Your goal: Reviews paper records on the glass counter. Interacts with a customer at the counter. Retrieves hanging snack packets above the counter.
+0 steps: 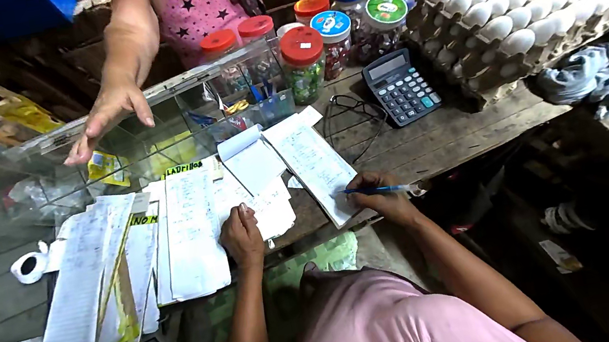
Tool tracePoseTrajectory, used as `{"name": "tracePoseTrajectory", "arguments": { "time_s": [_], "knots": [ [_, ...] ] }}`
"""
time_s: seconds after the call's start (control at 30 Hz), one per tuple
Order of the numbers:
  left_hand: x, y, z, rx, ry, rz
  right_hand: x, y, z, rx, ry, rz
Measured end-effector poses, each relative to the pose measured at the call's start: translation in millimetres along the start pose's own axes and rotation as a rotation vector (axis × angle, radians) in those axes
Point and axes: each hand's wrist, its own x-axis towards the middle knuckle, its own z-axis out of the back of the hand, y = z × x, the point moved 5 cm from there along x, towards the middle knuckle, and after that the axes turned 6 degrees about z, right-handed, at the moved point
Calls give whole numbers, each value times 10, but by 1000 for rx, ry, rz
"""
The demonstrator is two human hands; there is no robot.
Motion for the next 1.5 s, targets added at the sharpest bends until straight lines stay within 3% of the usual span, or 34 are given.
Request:
{"name": "tracePoseTrajectory", "arguments": {
  "time_s": [0.23, 0.53, 1.5],
  "knots": [
    [6, -17, 8, 6, -17, -5, 143, -106, -43, -74, -60, 154],
    [5, 6, -2, -3, -14, -1, 153, -145, -79, -188, -14, 182],
    [7, 6, 0, -18, -34, 0, 155, -141, -47, -189, -87, 216]
  ]
}}
